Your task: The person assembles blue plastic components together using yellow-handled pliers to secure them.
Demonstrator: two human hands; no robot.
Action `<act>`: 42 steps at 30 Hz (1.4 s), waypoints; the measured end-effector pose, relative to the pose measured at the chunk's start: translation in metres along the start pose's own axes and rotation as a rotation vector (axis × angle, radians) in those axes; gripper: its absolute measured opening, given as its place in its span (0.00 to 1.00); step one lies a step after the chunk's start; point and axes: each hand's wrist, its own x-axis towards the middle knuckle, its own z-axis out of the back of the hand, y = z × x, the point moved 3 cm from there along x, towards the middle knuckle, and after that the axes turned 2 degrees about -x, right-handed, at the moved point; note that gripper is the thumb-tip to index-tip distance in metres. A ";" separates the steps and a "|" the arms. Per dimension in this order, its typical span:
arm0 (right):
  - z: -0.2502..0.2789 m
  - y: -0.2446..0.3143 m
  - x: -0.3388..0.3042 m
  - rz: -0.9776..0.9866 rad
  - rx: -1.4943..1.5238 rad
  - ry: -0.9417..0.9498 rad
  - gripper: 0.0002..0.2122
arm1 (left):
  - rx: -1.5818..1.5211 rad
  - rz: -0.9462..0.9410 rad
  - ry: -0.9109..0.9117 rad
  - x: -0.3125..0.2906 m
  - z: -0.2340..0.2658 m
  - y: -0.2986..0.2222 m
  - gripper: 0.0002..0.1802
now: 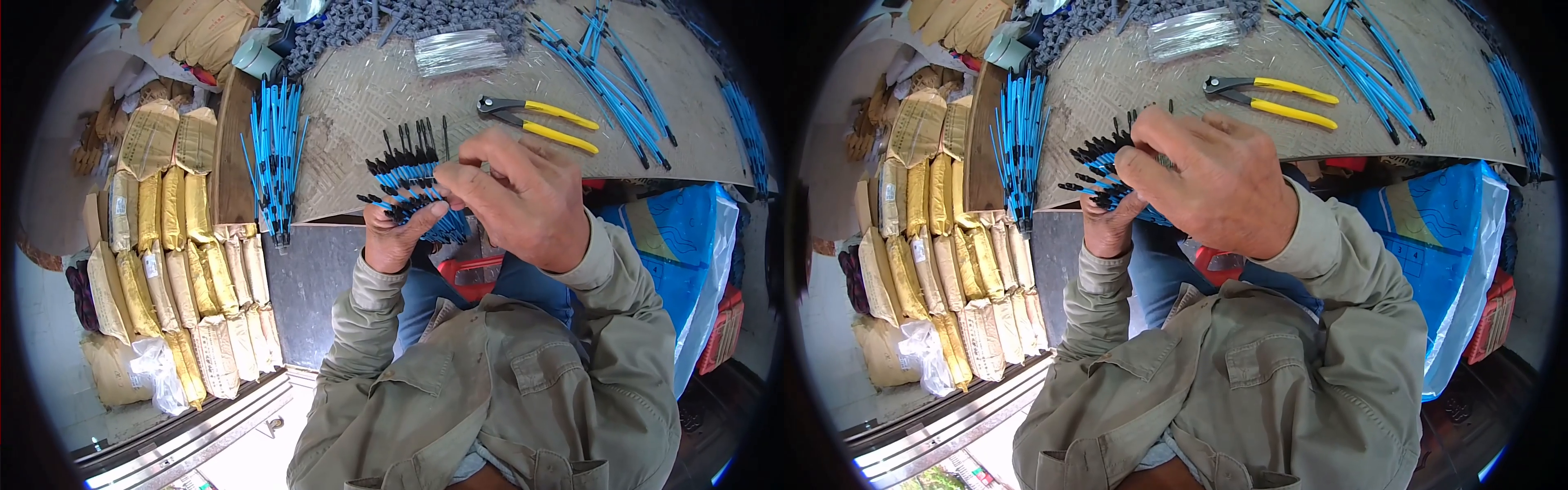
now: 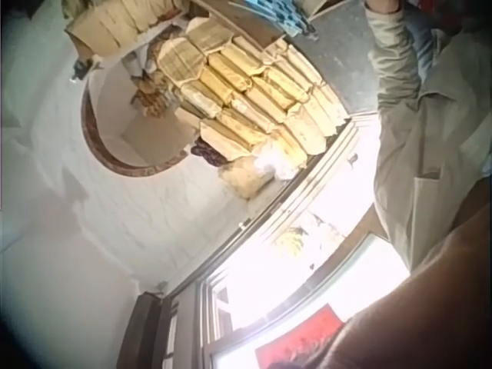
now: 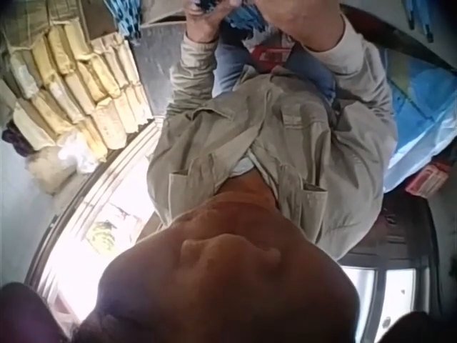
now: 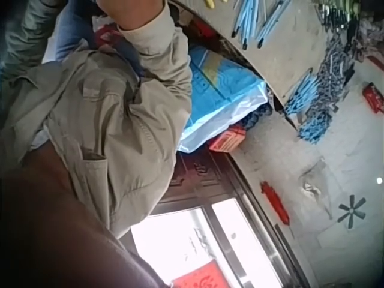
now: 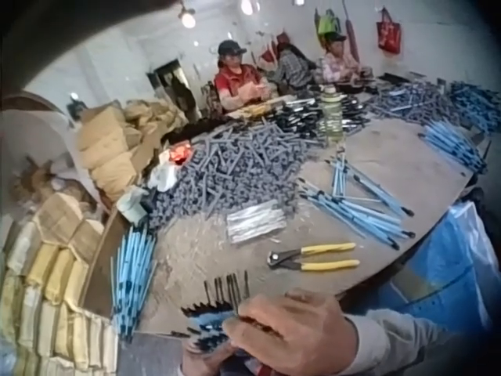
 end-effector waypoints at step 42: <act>-0.014 -0.009 -0.001 -0.052 0.194 0.004 0.11 | -0.097 0.010 0.081 -0.003 0.004 0.001 0.13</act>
